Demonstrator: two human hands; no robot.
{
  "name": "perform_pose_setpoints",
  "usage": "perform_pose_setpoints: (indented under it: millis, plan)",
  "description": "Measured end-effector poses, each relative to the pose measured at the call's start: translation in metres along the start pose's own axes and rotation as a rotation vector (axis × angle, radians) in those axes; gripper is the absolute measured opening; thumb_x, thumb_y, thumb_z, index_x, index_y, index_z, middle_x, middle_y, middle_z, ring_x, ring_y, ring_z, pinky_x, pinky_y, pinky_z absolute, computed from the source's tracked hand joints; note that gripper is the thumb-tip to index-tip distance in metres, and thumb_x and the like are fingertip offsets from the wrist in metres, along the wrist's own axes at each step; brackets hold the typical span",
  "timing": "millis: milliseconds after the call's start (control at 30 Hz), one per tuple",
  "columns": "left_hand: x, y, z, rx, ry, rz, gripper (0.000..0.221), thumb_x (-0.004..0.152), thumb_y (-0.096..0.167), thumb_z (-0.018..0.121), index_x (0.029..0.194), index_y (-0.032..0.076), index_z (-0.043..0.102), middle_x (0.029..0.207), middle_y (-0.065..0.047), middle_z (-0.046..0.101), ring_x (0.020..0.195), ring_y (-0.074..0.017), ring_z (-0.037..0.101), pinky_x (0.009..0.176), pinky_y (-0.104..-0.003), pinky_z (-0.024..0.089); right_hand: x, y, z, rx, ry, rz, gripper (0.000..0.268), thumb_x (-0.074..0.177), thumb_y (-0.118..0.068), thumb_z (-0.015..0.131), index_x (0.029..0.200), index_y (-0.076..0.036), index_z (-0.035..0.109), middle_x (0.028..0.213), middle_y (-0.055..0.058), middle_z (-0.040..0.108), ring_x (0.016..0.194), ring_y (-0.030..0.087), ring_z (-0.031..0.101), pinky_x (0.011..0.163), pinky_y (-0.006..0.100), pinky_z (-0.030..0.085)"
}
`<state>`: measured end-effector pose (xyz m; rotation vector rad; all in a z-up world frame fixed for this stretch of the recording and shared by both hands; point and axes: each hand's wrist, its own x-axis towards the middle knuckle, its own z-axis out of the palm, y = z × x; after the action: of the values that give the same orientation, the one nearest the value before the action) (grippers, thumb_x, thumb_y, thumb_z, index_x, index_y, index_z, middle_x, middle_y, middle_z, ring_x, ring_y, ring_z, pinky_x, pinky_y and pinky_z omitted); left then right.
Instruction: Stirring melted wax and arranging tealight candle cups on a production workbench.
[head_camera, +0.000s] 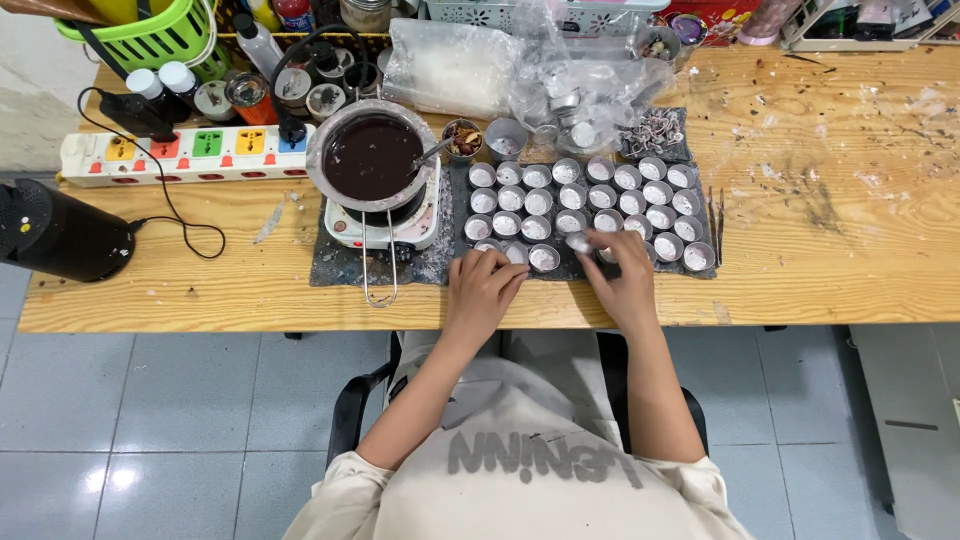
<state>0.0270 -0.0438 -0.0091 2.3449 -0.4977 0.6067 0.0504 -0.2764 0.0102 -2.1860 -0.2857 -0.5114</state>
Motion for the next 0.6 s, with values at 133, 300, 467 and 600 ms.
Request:
perform_pose_setpoints:
  millis: [133,300,467,600]
  plan:
    - [0.002,0.003,-0.004,-0.035,0.005,-0.002,0.018,0.092,0.024,0.077,0.108,0.017,0.076,0.095,0.003,0.06,0.098,-0.0184,0.054,0.087,-0.039,0.038,-0.009,0.01,-0.009,-0.07,-0.058,-0.182,0.028,0.085,-0.009,0.082,0.111,-0.01,0.072,0.109,0.007,0.071,0.11,0.027,0.063,0.097,0.04,0.05]
    - [-0.003,0.004,-0.011,-0.003,0.003,-0.038,0.035,0.092,0.026,0.076,0.124,0.016,0.069,0.106,-0.002,0.06,0.106,-0.0229,0.055,0.092,-0.042,0.039,-0.006,-0.009,-0.012,-0.284,-0.057,-0.365,0.026,0.08,-0.018,0.086,0.104,-0.012,0.077,0.109,0.001,0.072,0.113,0.027,0.061,0.097,0.042,0.044]
    - [-0.003,0.003,-0.008,0.052,0.003,-0.05,0.058,0.091,0.031,0.077,0.141,0.013,0.054,0.138,-0.011,0.051,0.133,-0.0346,0.046,0.112,-0.05,0.038,-0.008,-0.011,-0.008,-0.374,-0.09,-0.376,0.028,0.082,-0.019,0.084,0.108,-0.014,0.078,0.114,0.0,0.071,0.116,0.026,0.06,0.098,0.044,0.042]
    - [0.0,0.002,-0.005,-0.034,-0.051,-0.088,0.081,0.091,0.038,0.078,0.154,0.009,0.036,0.155,-0.017,0.038,0.147,-0.0404,0.035,0.121,-0.053,0.034,-0.013,-0.001,-0.008,-0.322,-0.071,-0.305,0.034,0.084,-0.022,0.085,0.115,-0.013,0.076,0.125,0.004,0.068,0.121,0.028,0.06,0.105,0.044,0.043]
